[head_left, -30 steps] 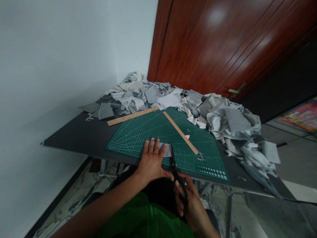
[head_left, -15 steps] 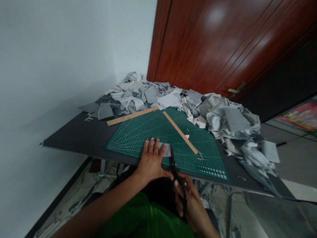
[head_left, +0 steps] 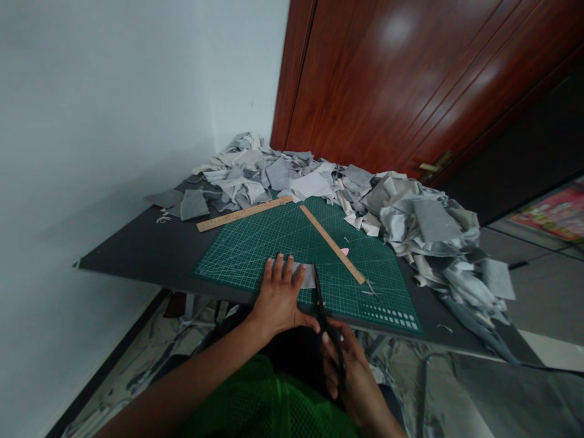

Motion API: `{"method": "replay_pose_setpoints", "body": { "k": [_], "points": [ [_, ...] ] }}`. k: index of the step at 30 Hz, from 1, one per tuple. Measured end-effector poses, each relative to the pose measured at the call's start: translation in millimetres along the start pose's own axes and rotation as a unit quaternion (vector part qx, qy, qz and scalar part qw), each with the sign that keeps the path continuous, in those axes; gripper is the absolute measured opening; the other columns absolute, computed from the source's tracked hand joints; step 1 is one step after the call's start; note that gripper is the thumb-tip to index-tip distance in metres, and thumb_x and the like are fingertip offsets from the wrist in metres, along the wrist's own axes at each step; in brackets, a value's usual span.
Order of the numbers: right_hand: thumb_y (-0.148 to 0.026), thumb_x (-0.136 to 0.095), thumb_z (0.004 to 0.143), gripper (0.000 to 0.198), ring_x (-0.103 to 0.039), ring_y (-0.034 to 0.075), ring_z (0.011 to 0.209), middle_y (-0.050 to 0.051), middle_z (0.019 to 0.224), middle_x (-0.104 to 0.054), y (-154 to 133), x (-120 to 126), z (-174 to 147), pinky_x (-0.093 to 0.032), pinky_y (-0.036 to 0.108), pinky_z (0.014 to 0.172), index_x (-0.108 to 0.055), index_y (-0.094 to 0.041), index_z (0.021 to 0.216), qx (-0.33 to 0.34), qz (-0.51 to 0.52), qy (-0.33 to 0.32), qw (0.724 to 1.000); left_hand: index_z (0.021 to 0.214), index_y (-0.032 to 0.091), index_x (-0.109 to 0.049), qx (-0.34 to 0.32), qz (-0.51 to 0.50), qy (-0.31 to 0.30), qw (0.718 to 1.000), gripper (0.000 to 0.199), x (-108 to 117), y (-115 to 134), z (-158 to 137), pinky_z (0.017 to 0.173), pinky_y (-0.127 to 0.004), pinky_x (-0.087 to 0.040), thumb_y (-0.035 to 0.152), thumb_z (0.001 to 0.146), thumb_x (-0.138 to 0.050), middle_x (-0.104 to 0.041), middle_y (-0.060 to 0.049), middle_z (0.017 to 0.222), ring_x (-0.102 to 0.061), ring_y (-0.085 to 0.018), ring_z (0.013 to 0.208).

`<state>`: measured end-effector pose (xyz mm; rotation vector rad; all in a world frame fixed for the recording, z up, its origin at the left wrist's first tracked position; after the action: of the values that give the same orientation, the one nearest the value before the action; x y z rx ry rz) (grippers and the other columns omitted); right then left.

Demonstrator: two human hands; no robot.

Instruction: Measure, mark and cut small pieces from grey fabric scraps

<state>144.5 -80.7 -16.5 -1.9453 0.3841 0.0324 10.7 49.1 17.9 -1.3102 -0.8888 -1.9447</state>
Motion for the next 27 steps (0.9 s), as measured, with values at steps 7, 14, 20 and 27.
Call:
{"method": "replay_pose_setpoints", "body": {
  "k": [7, 14, 20, 27],
  "points": [
    [-0.058, -0.079, 0.081, 0.062, -0.039, 0.005, 0.038, -0.011, 0.067, -0.051, -0.5, 3.4, 1.2, -0.033, 0.016, 0.031, -0.048, -0.026, 0.125, -0.002, -0.02, -0.011, 1.0, 0.151, 0.01, -0.047, 0.001, -0.008, 0.0, 1.0, 0.133, 1.3, 0.2, 0.1, 0.119, -0.067, -0.009, 0.104, 0.058, -0.046, -0.039, -0.028, 0.158, -0.023, -0.054, 0.148],
    [-0.058, -0.078, 0.082, 0.063, -0.039, 0.005, 0.04, -0.011, 0.068, -0.049, -1.7, 2.8, -0.8, -0.034, 0.015, 0.032, -0.047, -0.027, 0.127, 0.003, -0.026, -0.009, 1.0, 0.15, 0.01, -0.049, 0.0, -0.012, 0.013, 1.0, 0.13, 0.7, -0.3, 0.2, 0.119, -0.066, -0.009, 0.102, 0.057, -0.051, -0.042, -0.027, 0.157, -0.024, -0.054, 0.148],
    [-0.059, -0.078, 0.082, 0.062, -0.039, 0.005, 0.041, -0.01, 0.069, -0.049, -2.9, 0.6, -1.6, -0.033, 0.015, 0.032, -0.05, -0.026, 0.126, 0.013, -0.032, -0.006, 0.999, 0.151, 0.01, -0.048, 0.005, -0.009, -0.002, 1.0, 0.132, 0.1, 0.1, 0.3, 0.12, -0.066, -0.008, 0.102, 0.057, -0.051, -0.039, -0.027, 0.158, -0.023, -0.054, 0.149],
    [-0.058, -0.079, 0.081, 0.061, -0.039, 0.004, 0.041, -0.01, 0.071, -0.051, -2.3, -1.0, -2.1, -0.032, 0.015, 0.033, -0.051, -0.026, 0.125, 0.012, -0.016, -0.008, 1.0, 0.152, 0.009, -0.047, 0.005, -0.006, -0.004, 1.0, 0.133, 1.3, 0.8, 0.4, 0.121, -0.066, -0.008, 0.102, 0.057, -0.052, -0.038, -0.028, 0.159, -0.022, -0.054, 0.149]
  ]
}}
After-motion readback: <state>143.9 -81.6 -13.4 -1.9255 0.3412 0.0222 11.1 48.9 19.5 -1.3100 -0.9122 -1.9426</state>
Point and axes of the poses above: each hand's wrist, its own z-axis towards the middle knuckle, its own x-axis out of the back of the hand, y = z × x, the point moved 6 cm from there along z, towards the middle knuckle
